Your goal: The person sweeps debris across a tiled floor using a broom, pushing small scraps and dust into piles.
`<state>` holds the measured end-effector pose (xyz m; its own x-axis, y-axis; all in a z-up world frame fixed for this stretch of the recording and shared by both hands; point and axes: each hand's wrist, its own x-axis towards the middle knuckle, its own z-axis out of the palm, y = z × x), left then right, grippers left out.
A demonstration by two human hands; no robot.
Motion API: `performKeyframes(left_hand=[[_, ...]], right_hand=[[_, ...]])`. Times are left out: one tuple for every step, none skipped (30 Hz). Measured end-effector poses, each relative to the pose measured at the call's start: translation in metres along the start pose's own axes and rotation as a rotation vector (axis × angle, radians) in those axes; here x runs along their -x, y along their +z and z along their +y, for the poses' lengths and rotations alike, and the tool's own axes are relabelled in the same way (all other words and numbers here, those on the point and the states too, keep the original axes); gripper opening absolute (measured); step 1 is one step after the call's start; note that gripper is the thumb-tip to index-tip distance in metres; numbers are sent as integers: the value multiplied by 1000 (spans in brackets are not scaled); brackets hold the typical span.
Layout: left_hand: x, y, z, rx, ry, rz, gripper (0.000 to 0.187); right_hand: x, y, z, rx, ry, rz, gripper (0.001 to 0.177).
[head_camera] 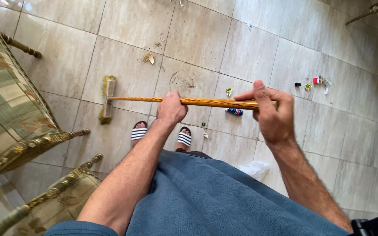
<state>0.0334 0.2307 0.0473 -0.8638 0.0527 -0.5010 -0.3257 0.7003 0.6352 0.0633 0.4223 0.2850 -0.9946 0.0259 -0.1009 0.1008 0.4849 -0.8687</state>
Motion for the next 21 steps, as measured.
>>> performKeyframes(left_hand=[[2,9,15,8,-6,4,32],[3,16,30,-1,-16,-23,33],[5,16,42,-24,-23,-46,34],[9,16,54,-28,-25,-38,34],[13,16,65,-29,-24,-65,32],[18,16,74,-29,-24,-92,29],[21,16,83,-26,-29,-85,29],[25,16,90,-32,-9,-57,29],[27,15,95,-39,9,-27,29],[31,14,100,-37,3,-16,29],[35,12,103,-31,1,7,30],[39,10,104,-26,-2,29,31],[42,6,104,-27,-11,40,31],[45,3,104,-29,-14,42,29],[48,1,102,-25,-21,47,28],[52,-2,100,-20,-34,60,28],[56,-4,96,-4,-30,94,26],[60,-7,93,12,-25,129,25],[64,-9,91,12,-34,137,25],[70,-11,89,25,-60,161,26],[75,-13,86,39,-87,186,28]], right_hand=[[0,-13,3,5,-3,-9,53],[-1,-26,6,32,-61,11,54],[-2,-35,8,49,-121,40,55],[-2,-44,9,41,-127,38,55],[-2,-53,10,0,-124,54,56],[-1,-60,12,-40,-120,69,58],[-2,-67,13,-42,-126,62,58],[-4,-72,14,-49,-146,81,60],[-6,-76,13,-58,-168,100,62],[-9,-79,12,-62,-176,92,62],[-10,-81,11,-54,-199,100,65],[-11,-81,10,-47,-222,109,67],[-13,-82,9,-54,-229,99,67],[-14,-82,7,-50,-241,103,69],[-16,-81,4,-44,-256,100,71],[-17,-79,2,-49,-264,84,71],[-18,-76,0,-64,-254,82,74],[-19,-73,-2,-79,-244,80,77],[-19,-70,-4,-85,-248,70,77],[-20,-66,-6,-85,-230,58,79],[-20,-62,-9,-85,-212,44,81]])
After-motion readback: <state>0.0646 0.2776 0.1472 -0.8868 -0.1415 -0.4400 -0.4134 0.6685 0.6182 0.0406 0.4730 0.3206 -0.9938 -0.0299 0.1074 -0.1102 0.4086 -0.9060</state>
